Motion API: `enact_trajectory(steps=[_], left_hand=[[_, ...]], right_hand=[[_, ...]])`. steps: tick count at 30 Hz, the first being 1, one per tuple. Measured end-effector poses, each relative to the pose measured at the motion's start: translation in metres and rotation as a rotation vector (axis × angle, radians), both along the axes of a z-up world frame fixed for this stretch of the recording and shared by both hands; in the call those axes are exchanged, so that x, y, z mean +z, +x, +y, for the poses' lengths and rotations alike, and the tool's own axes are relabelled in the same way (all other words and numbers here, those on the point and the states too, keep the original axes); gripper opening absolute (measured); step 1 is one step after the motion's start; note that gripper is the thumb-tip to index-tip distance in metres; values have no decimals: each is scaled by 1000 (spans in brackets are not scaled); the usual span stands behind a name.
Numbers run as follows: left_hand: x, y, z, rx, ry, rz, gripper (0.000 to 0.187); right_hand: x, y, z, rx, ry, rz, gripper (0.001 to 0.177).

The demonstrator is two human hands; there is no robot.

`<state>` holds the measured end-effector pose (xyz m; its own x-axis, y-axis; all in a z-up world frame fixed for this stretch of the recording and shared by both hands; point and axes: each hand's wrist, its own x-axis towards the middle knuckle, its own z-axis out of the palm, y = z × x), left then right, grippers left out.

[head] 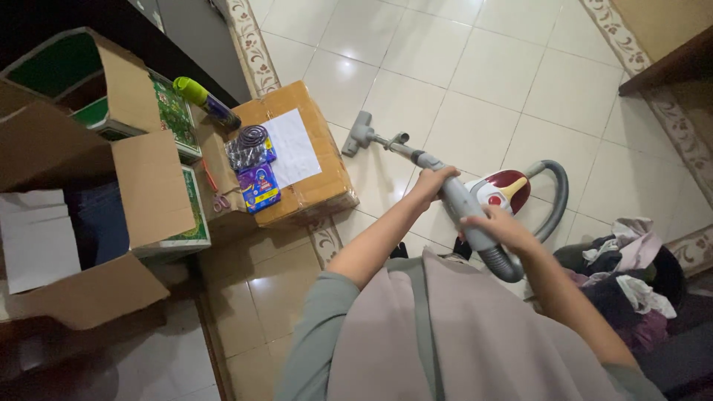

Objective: Holding and inspecting the wand and nozzle of a vacuum cleaner.

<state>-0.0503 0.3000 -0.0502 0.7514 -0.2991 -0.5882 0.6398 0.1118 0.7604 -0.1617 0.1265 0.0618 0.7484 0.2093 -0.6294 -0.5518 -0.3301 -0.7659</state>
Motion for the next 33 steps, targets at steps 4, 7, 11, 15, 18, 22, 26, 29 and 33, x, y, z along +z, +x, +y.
enact_trajectory(steps=[4, 7, 11, 15, 18, 22, 26, 29, 33], left_hand=[[30, 2, 14, -26, -77, -10, 42], [42, 6, 27, -7, -148, 25, 43], [26, 12, 42, 77, -240, 8, 43], [3, 9, 52, 186, -350, 37, 38], [-34, 9, 64, 284, -431, 59, 35], [-76, 12, 77, 357, -321, 104, 37], [-69, 3, 86, 352, -216, 70, 38], [-55, 1, 81, 324, -141, 60, 37], [-38, 0, 78, 249, -140, 48, 34]], right_hand=[[12, 11, -1, 78, -67, -25, 45], [38, 8, 22, 43, 330, 10, 50], [44, 9, 53, -171, 706, 168, 61], [6, 22, 70, -309, 532, 324, 52], [-25, 27, 87, -189, 399, 243, 41], [-57, 32, 108, -67, 286, 230, 37], [-57, 32, 116, -9, 230, 225, 38], [-48, 28, 112, -9, 156, 215, 39], [-22, 21, 106, -15, 121, 152, 43]])
